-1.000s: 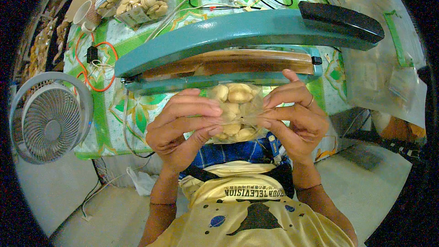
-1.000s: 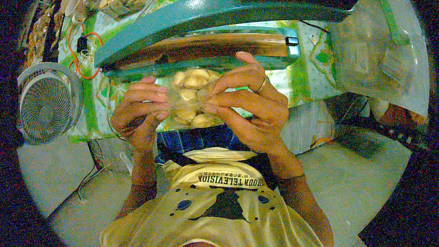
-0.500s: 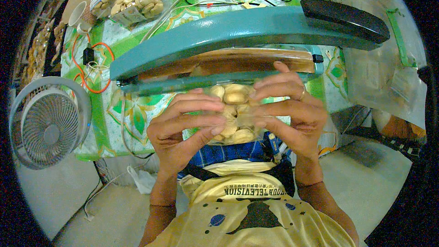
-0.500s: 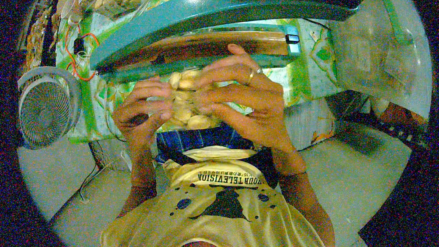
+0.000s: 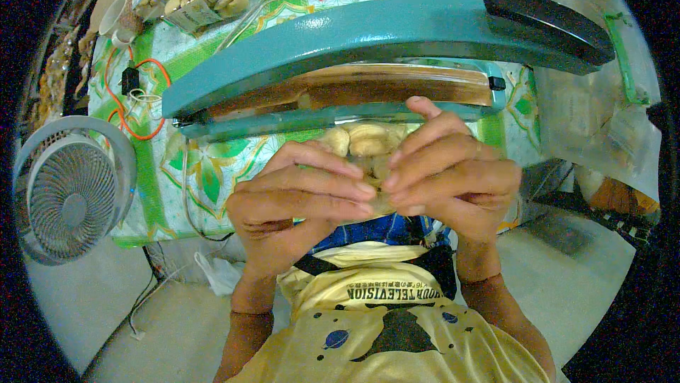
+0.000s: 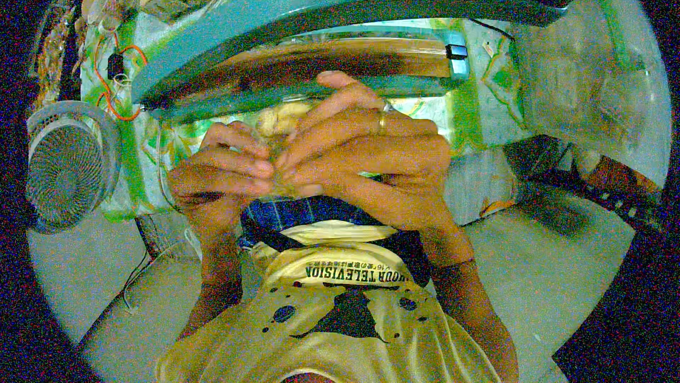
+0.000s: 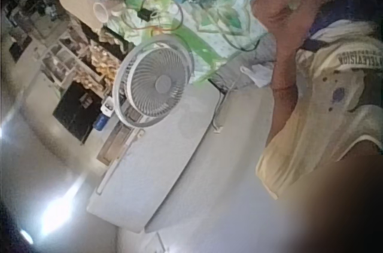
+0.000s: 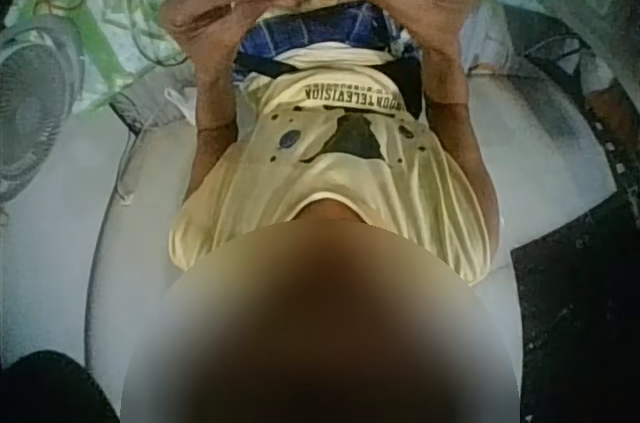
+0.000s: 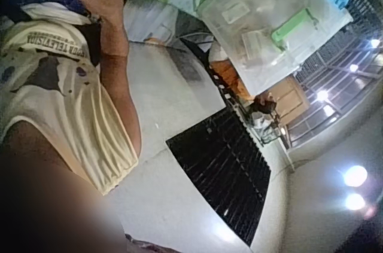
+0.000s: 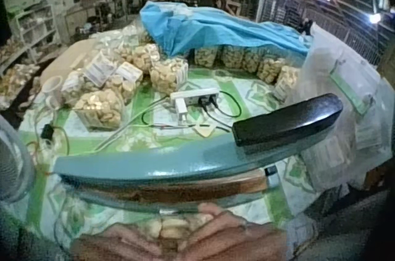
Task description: The person fills clear plastic bags with small, round, light-colored snack pieces, seals each bag using a handheld heat sealer, and places the finished packages on the table. The process is repeated multiple times with consistent handling of the snack pieces and sealing tool.
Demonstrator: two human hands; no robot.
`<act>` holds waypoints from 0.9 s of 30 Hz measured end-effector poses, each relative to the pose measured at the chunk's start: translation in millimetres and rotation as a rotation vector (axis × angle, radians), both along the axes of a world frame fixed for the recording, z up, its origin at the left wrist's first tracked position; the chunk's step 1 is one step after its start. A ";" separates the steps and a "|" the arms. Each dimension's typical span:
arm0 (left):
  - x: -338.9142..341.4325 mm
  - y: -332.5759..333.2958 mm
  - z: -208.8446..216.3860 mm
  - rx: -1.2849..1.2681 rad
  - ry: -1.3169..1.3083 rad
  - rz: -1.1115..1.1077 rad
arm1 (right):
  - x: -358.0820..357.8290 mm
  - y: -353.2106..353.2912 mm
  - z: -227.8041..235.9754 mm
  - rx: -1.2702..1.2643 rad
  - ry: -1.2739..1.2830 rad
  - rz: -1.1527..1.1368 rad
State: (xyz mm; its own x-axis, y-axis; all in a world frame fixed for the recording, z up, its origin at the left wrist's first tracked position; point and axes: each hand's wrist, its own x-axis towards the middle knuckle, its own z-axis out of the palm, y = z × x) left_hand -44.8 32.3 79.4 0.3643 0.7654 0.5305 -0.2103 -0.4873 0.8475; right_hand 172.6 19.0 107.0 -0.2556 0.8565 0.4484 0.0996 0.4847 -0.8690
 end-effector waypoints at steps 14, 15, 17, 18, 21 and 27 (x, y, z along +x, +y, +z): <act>-1.7 -11.0 10.4 -0.031 0.224 0.251 | 4.8 -14.8 -14.3 0.012 -0.070 -0.136; -1.4 -11.5 9.1 -0.040 0.222 0.257 | 5.3 -13.8 -14.2 0.043 -0.136 -0.134; -0.6 -9.5 4.1 -0.020 0.170 0.256 | 2.5 -10.7 -16.6 0.019 -0.116 -0.192; -0.2 -8.7 1.8 -0.010 0.144 0.255 | 1.4 -9.0 -17.5 0.016 -0.090 -0.193; 0.3 -9.0 -3.0 -0.019 0.079 0.286 | -1.3 -6.9 -17.6 0.047 -0.037 -0.202; 4.2 -10.2 -5.0 -0.090 0.024 0.246 | -1.0 -3.9 -11.1 0.065 -0.083 -0.184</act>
State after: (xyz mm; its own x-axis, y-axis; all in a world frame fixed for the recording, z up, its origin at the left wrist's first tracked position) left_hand -40.6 22.1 74.4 0.1729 0.8761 0.4501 -0.0737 -0.4441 0.8929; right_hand 171.6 15.0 95.9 -0.1362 0.8620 0.4882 0.2611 0.5066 -0.8217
